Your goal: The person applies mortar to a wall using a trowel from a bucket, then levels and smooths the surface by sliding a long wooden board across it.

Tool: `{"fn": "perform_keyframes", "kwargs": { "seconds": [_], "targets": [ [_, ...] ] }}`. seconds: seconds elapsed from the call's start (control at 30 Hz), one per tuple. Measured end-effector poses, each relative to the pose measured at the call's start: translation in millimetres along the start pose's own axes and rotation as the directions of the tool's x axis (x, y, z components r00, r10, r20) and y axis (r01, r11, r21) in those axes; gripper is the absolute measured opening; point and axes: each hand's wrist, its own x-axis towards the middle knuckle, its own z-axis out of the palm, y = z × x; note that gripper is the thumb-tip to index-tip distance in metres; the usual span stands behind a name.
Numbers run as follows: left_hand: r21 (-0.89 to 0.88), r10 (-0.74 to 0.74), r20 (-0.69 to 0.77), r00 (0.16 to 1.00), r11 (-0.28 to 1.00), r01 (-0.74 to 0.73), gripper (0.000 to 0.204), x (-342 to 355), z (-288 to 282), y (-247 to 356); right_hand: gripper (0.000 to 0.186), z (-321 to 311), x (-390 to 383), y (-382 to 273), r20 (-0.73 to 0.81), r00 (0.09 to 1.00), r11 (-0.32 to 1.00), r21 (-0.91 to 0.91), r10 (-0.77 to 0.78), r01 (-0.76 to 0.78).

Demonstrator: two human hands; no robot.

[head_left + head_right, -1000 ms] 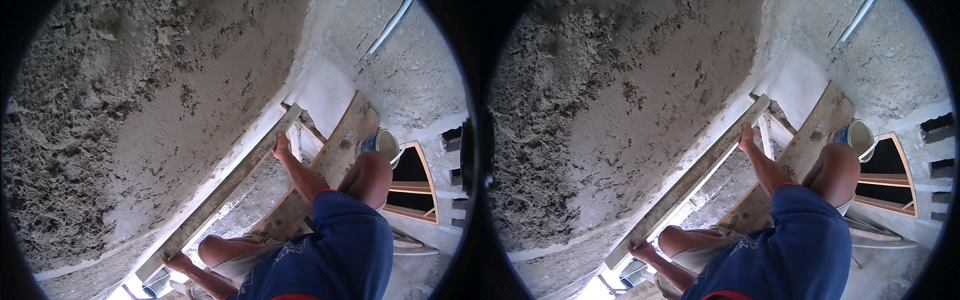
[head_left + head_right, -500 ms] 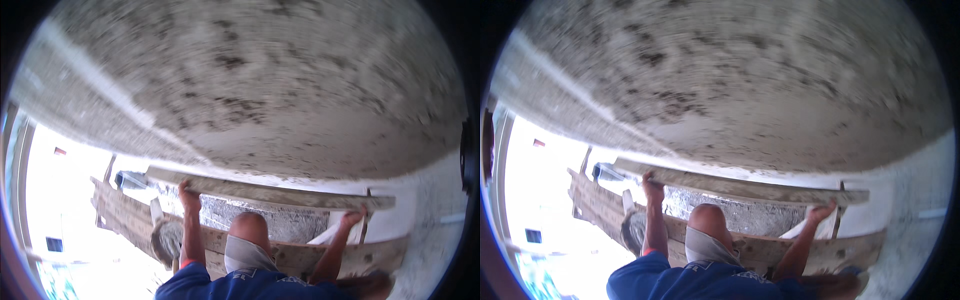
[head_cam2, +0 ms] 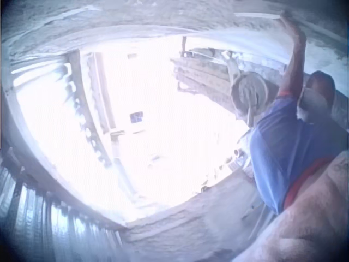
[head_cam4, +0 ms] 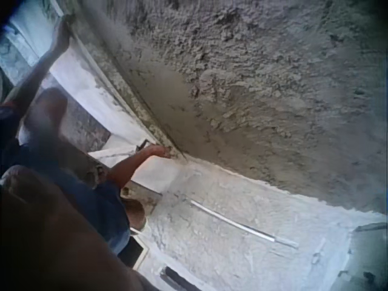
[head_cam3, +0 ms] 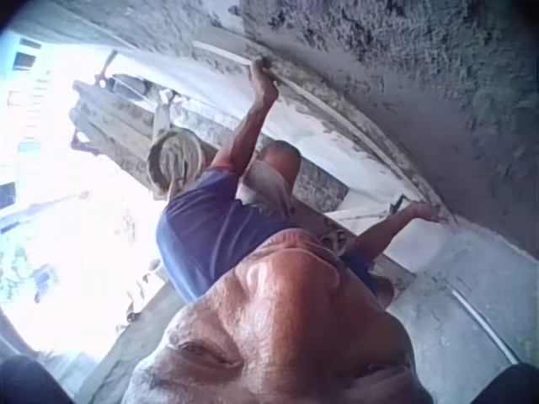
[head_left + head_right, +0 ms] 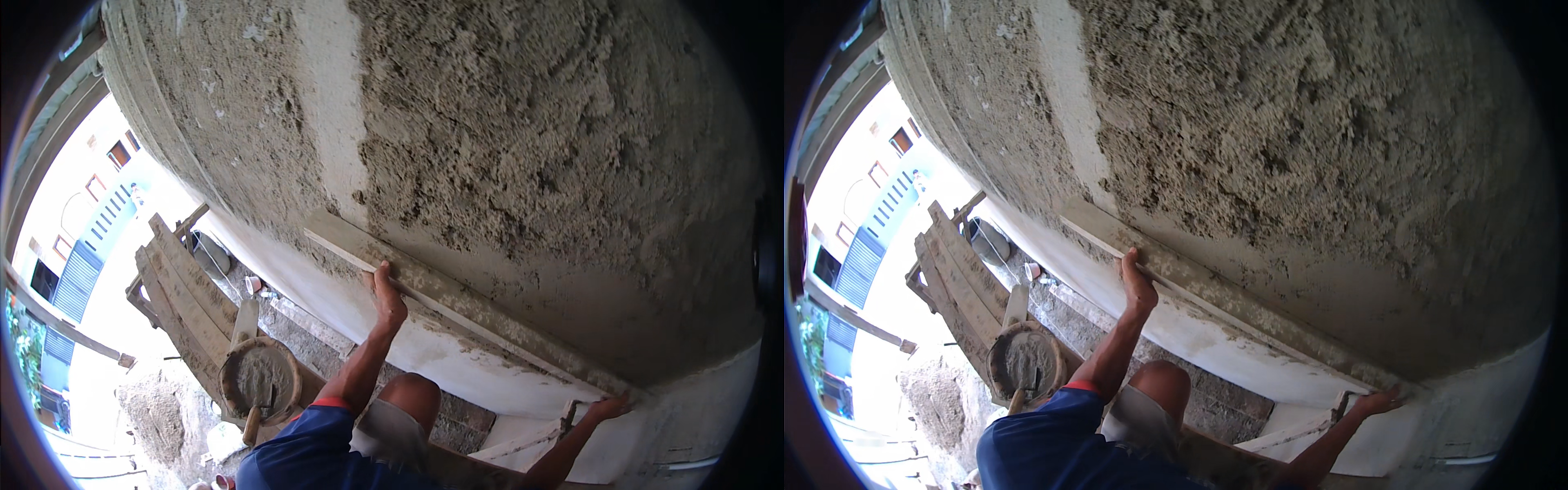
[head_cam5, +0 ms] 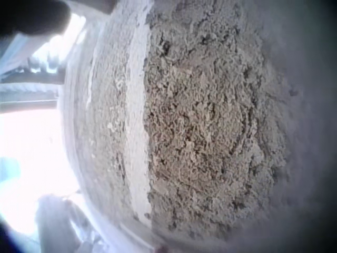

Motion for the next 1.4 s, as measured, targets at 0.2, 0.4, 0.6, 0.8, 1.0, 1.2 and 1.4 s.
{"fn": "perform_keyframes", "kwargs": {
  "seconds": [0.2,0.4,0.6,0.8,1.0,1.2,1.4],
  "targets": [
    [0.034,0.412,-0.011,0.911,0.911,-0.411,0.039,29.2,42.7,38.3,0.053,37.1,-56.5,-22.9,-0.082,0.995,0.963,0.266,0.061,-0.037],
    [-0.061,0.537,0.083,0.839,0.843,-0.534,0.029,90.9,85.8,139.2,0.052,80.0,-119.5,-87.7,-0.024,0.983,0.928,0.337,0.180,-0.162],
    [-0.045,0.577,0.291,0.763,0.805,-0.592,0.037,112.3,89.9,178.5,0.056,76.6,-120.1,-84.6,-0.125,0.982,0.978,0.172,0.140,-0.118],
    [-0.001,0.300,0.220,0.928,0.952,-0.308,0.043,57.8,85.7,141.1,0.057,41.1,-61.3,-53.9,-0.071,0.991,0.992,0.063,0.113,-0.109],
    [0.149,0.230,0.236,0.944,0.952,-0.269,0.051,-32.3,54.8,38.3,0.047,-7.0,50.0,22.4,0.008,0.989,0.984,-0.095,-0.148,0.148],
    [0.138,0.000,0.100,0.995,0.990,-0.014,0.052,-37.0,31.7,8.3,0.047,-14.5,72.3,43.3,0.045,0.999,0.968,0.249,0.028,-0.039],
    [-0.013,0.027,0.227,0.973,1.000,-0.024,0.070,41.5,41.0,76.4,0.047,41.5,-21.7,-61.0,0.123,0.992,0.956,0.292,-0.035,-0.003]
  ]
}}
